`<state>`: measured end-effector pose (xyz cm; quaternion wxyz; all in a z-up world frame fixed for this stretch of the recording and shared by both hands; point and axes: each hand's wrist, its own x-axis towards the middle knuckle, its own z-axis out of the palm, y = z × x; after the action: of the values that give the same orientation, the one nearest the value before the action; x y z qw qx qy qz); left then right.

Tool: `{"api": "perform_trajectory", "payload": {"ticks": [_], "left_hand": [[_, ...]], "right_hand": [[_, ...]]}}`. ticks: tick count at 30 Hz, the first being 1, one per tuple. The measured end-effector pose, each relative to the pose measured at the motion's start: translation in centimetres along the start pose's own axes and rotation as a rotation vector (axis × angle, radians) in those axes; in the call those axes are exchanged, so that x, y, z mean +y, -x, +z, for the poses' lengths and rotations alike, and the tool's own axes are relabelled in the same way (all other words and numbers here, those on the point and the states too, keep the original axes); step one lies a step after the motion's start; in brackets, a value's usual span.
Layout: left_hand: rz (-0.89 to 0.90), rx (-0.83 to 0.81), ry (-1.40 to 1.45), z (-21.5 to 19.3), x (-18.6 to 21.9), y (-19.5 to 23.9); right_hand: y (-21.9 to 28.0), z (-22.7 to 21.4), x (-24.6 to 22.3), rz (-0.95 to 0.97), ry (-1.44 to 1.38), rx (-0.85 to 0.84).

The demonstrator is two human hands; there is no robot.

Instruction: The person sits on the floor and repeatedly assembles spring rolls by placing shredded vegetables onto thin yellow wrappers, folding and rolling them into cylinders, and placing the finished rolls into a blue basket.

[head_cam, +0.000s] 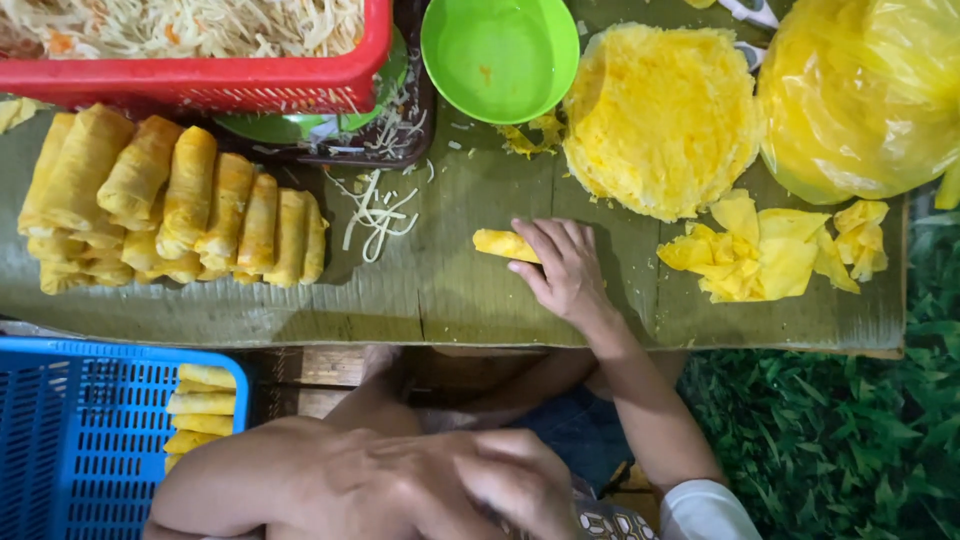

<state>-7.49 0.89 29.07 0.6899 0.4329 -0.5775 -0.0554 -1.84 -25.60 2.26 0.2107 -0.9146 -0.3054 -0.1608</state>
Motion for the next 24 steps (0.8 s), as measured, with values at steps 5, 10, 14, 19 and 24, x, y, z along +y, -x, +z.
{"api": "perform_trajectory", "payload": {"ticks": [5, 10, 14, 19, 24], "left_hand": [[-0.026, -0.018, 0.066, -0.3, -0.1, 0.3], [-0.056, 0.037, 0.025, 0.0, -1.4, 1.4], [-0.084, 0.066, -0.083, -0.3, -3.2, 1.4], [-0.262, 0.058, -0.695, -1.4, -11.5, 6.2], [-0.663, -0.317, -1.282, -2.0, -22.7, 11.8]], "right_hand": [[0.3, 0.4, 0.7, -0.039, 0.039, -0.027], [-1.1, -2.8, -0.9, -0.013, 0.077, -0.107], [-1.9, -8.3, -1.2, 0.104, -0.155, -0.144], [-1.2, -10.8, 6.6, 0.18, -0.057, 0.112], [-2.8, -8.9, 11.8, 0.436, 0.201, -0.298]]}}
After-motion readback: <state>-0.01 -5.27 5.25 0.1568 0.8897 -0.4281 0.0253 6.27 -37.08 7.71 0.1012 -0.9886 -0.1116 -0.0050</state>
